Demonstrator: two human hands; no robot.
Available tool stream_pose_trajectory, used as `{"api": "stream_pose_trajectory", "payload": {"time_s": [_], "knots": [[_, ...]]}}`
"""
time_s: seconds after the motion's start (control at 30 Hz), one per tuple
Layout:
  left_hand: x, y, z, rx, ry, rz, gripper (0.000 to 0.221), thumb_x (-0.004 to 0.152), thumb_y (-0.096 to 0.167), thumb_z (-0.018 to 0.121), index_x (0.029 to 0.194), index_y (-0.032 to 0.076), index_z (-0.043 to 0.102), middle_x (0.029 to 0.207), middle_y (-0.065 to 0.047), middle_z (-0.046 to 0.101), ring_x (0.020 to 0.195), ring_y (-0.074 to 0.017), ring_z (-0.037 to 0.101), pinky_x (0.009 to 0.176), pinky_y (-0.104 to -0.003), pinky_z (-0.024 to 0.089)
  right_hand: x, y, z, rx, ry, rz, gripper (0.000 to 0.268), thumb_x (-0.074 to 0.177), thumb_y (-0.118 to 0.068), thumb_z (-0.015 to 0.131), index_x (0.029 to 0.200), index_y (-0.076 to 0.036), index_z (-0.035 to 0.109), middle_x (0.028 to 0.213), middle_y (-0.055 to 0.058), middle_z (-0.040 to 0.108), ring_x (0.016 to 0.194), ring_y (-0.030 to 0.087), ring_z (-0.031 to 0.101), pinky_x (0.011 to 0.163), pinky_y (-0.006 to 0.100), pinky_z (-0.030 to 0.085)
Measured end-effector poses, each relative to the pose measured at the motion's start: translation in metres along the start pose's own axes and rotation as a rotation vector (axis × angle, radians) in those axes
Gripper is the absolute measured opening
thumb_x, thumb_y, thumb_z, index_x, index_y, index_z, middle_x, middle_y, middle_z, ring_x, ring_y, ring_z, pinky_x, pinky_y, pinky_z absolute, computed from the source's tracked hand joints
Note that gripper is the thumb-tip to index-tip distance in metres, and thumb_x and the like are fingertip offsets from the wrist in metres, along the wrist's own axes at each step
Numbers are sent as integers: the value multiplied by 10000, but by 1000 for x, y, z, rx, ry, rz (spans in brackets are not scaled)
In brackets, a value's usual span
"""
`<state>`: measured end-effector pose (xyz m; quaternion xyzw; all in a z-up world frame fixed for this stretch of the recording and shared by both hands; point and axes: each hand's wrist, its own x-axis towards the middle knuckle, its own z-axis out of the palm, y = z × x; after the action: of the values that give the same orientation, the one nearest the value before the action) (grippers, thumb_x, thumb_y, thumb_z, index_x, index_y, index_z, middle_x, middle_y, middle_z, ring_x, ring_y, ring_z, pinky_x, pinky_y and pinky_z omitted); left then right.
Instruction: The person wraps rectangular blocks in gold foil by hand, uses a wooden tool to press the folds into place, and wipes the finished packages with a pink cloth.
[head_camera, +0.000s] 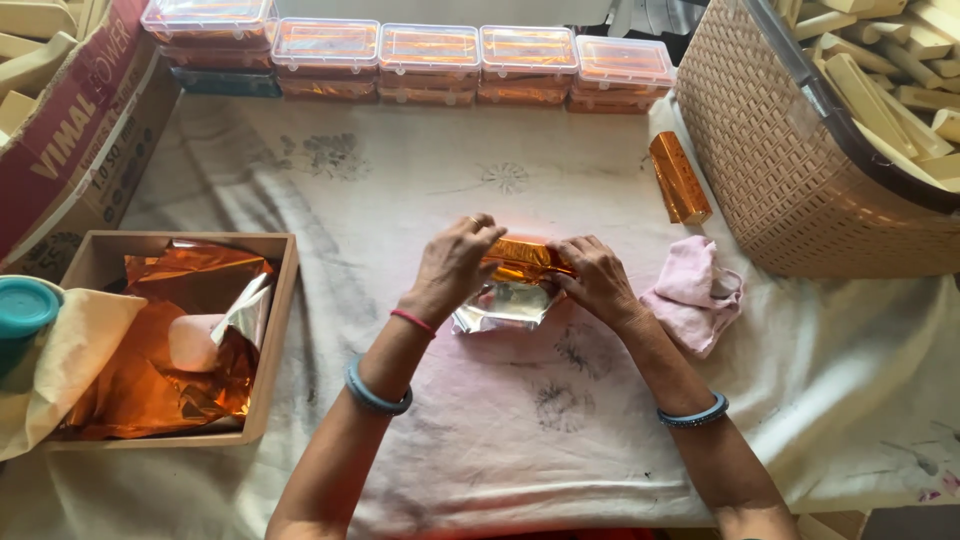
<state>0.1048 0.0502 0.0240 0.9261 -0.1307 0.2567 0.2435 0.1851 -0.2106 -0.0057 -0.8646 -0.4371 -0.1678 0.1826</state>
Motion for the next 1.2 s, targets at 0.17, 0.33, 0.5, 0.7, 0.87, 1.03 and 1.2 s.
{"api": "stream_pose_trajectory", "payload": {"time_s": [0.17, 0.33, 0.5, 0.7, 0.87, 1.03, 1.2], "knots": [[-4, -19, 33, 177, -119, 12, 634, 752, 230, 816, 1346, 137, 616, 1312, -94, 627, 1219, -277, 591, 984, -425, 507, 3, -8, -6, 39, -21, 57, 501, 834, -241, 808, 1279, -62, 661, 1133, 130, 706, 1063, 300, 649, 929, 426, 551], [-13, -37, 31, -8, -145, -85, 630, 811, 209, 809, 1397, 152, 585, 1294, -79, 626, 1205, -282, 581, 1016, -411, 497, -3, 8, 4, 65, -9, 68, 529, 811, -39, 697, 1335, -112, 682, 1163, 92, 728, 1083, 276, 678, 971, 393, 583], [-12, -44, 31, -109, -121, -59, 630, 789, 212, 826, 1372, 143, 597, 1265, -78, 623, 1189, -301, 579, 1037, -409, 488, 3, -5, -20, 335, -142, 306, 621, 736, -257, 888, 1297, -114, 664, 1074, 75, 735, 805, 213, 670, 762, 339, 610], [-17, -48, 30, -159, -103, -31, 647, 768, 120, 798, 1379, 136, 586, 1309, -87, 609, 1226, -319, 563, 1054, -409, 487, -1, 6, -12, 301, -111, 269, 571, 755, -179, 883, 1289, -112, 691, 1030, 79, 732, 728, 182, 628, 726, 324, 588], [-18, -43, 32, -151, -47, -10, 546, 777, 62, 770, 1290, 104, 588, 1295, -112, 613, 1214, -340, 569, 1041, -417, 492, 0, 1, -16, 354, -27, 175, 564, 764, -168, 890, 1284, -96, 687, 1061, 80, 721, 796, 160, 637, 747, 320, 579], [-20, -35, 34, -69, 27, 15, 391, 835, 37, 751, 1186, 99, 591, 1252, -118, 633, 1175, -348, 596, 1010, -415, 523, -5, 13, -5, 437, -96, 314, 586, 750, -217, 859, 1310, -158, 698, 1073, 48, 730, 779, 167, 637, 741, 311, 607], [-20, -30, 33, -17, 69, 9, 429, 763, 47, 784, 1146, 105, 601, 1233, -105, 646, 1166, -321, 609, 968, -414, 533, -2, 4, -9, 240, 94, -4, 589, 878, -381, 805, 1379, -120, 638, 1371, 132, 655, 1246, 271, 588, 1024, 435, 527]]}}
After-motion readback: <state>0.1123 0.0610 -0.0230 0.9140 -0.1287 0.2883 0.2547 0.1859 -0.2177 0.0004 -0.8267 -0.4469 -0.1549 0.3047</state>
